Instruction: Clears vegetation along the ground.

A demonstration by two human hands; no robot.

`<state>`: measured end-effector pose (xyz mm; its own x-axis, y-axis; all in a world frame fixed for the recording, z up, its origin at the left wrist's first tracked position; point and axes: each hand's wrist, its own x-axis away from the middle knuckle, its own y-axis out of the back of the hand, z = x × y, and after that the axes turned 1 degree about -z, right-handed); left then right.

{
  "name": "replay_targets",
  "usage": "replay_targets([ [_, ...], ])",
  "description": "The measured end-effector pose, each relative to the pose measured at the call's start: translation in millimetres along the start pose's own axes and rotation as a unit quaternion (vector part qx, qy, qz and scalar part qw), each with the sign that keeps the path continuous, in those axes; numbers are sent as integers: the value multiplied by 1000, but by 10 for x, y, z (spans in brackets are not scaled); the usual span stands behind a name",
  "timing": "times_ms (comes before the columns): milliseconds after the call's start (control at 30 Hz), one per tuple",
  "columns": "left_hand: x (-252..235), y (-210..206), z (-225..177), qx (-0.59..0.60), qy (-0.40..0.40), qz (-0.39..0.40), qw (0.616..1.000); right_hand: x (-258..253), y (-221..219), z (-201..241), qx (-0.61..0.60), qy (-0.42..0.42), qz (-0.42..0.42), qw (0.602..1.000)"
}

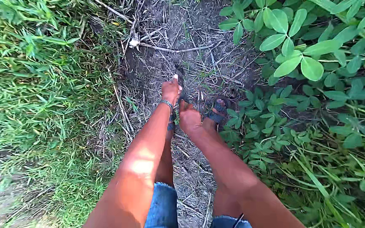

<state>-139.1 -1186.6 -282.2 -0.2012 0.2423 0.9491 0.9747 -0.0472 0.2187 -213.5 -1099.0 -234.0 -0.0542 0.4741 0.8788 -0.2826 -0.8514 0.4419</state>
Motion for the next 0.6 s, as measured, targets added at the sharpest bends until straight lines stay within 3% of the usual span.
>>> replay_targets([
  [233,162,170,108,32,-26,6,999,128,209,-85,-2,-7,-28,1000],
  [367,568,486,341,39,-55,20,998,717,540,-454,-109,-28,-74,991],
  [467,764,750,728,72,-40,25,996,1007,561,-788,-278,-46,-126,951],
  [533,840,901,1015,119,-10,11,993,803,467,-845,-390,-78,-159,904],
  [600,957,1052,1276,146,18,-2,989,359,368,-777,-416,-126,-156,887],
])
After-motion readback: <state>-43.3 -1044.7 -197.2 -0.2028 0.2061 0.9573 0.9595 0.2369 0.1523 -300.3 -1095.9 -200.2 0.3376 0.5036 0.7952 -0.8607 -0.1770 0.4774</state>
